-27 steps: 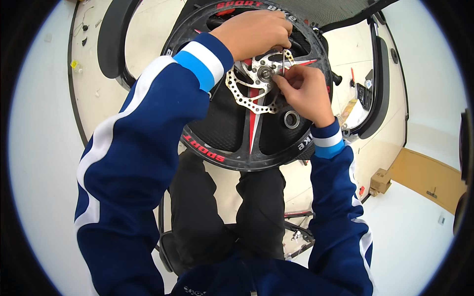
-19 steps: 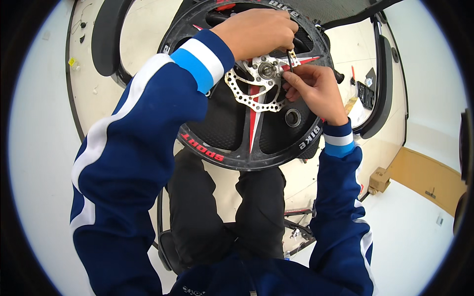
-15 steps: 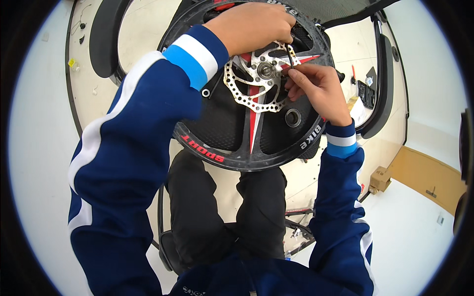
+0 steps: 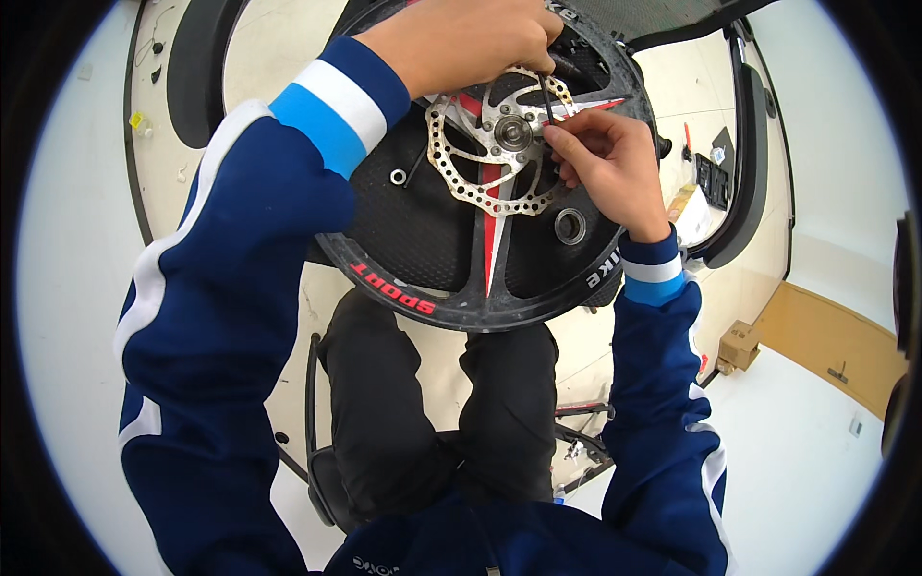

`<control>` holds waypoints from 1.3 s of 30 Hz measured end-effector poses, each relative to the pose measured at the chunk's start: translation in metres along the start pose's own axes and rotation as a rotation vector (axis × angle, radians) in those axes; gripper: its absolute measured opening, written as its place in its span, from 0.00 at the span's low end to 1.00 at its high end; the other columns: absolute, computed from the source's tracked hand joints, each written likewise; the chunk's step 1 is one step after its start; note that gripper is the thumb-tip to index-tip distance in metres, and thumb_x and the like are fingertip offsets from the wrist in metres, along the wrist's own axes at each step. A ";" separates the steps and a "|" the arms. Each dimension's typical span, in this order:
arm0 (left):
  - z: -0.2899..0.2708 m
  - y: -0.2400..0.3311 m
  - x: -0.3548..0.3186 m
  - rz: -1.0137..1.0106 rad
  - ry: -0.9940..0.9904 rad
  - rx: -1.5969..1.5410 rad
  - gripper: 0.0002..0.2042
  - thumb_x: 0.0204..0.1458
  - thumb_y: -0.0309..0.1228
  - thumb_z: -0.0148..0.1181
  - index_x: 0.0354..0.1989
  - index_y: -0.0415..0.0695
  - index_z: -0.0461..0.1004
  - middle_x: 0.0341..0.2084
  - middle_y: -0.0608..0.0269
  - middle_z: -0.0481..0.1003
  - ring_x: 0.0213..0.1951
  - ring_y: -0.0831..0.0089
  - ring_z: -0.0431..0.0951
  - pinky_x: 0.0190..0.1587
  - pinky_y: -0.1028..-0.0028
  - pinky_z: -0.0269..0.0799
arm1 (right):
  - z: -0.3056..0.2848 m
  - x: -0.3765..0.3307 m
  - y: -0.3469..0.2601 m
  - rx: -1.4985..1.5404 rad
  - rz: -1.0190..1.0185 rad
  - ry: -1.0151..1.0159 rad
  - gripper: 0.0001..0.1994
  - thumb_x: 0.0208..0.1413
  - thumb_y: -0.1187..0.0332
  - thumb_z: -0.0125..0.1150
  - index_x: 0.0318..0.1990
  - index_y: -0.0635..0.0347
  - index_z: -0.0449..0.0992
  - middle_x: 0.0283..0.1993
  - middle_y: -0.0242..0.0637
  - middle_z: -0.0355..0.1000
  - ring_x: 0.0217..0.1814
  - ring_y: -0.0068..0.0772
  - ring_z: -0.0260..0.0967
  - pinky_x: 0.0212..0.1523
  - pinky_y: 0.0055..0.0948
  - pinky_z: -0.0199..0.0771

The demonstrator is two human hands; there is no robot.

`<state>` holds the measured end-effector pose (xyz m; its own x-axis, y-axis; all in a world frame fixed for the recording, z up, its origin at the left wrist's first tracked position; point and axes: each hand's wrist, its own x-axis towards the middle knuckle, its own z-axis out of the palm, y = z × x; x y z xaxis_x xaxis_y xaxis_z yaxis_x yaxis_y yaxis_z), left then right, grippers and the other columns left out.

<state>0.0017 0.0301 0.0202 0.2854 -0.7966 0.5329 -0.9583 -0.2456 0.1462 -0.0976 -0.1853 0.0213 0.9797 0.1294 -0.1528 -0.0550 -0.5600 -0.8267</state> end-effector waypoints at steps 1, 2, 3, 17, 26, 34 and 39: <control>0.001 0.000 -0.002 0.010 0.021 -0.011 0.10 0.44 0.27 0.59 0.35 0.42 0.83 0.33 0.59 0.74 0.43 0.61 0.76 0.46 0.67 0.73 | 0.000 0.000 -0.001 -0.036 -0.013 0.008 0.09 0.56 0.71 0.66 0.33 0.70 0.80 0.21 0.35 0.75 0.20 0.20 0.72 0.23 0.20 0.70; 0.001 -0.001 -0.004 -0.007 0.024 -0.016 0.10 0.44 0.26 0.59 0.36 0.42 0.83 0.33 0.59 0.74 0.43 0.61 0.76 0.47 0.67 0.73 | 0.000 -0.001 -0.002 -0.071 -0.027 0.015 0.09 0.56 0.71 0.65 0.33 0.70 0.80 0.20 0.35 0.75 0.19 0.20 0.72 0.22 0.20 0.70; 0.003 0.000 -0.003 -0.023 0.029 -0.025 0.11 0.44 0.26 0.60 0.36 0.42 0.83 0.33 0.59 0.74 0.43 0.60 0.76 0.47 0.67 0.73 | 0.000 -0.002 -0.002 -0.109 -0.036 0.025 0.08 0.56 0.71 0.65 0.32 0.70 0.80 0.20 0.35 0.75 0.19 0.19 0.72 0.22 0.20 0.69; 0.012 -0.004 -0.014 -0.058 0.029 -0.042 0.15 0.38 0.25 0.64 0.38 0.44 0.83 0.35 0.59 0.75 0.44 0.60 0.76 0.48 0.67 0.73 | 0.011 0.002 -0.013 -0.355 -0.183 0.097 0.09 0.50 0.71 0.66 0.26 0.71 0.78 0.20 0.45 0.76 0.20 0.35 0.75 0.26 0.28 0.73; 0.009 -0.007 0.008 0.014 -0.006 0.060 0.07 0.44 0.28 0.58 0.29 0.43 0.82 0.32 0.61 0.76 0.43 0.63 0.77 0.48 0.67 0.73 | 0.013 0.000 -0.012 -0.067 0.058 0.046 0.09 0.53 0.72 0.64 0.28 0.73 0.77 0.21 0.43 0.76 0.20 0.31 0.75 0.24 0.27 0.76; 0.013 -0.007 0.010 -0.017 -0.033 0.057 0.07 0.45 0.28 0.58 0.29 0.43 0.82 0.32 0.61 0.75 0.43 0.62 0.76 0.47 0.67 0.73 | 0.006 0.003 -0.004 0.085 0.096 -0.040 0.09 0.57 0.72 0.62 0.30 0.73 0.74 0.24 0.40 0.76 0.21 0.24 0.75 0.21 0.23 0.77; 0.013 -0.006 0.004 -0.052 -0.026 0.012 0.09 0.45 0.27 0.59 0.33 0.43 0.83 0.32 0.60 0.75 0.44 0.62 0.76 0.47 0.67 0.73 | 0.004 0.007 -0.002 0.094 0.046 -0.086 0.10 0.57 0.72 0.62 0.29 0.72 0.74 0.24 0.40 0.76 0.21 0.25 0.75 0.22 0.23 0.77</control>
<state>0.0088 0.0214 0.0101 0.3354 -0.7966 0.5029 -0.9419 -0.2933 0.1635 -0.0916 -0.1797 0.0195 0.9560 0.1774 -0.2339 -0.1208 -0.4885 -0.8642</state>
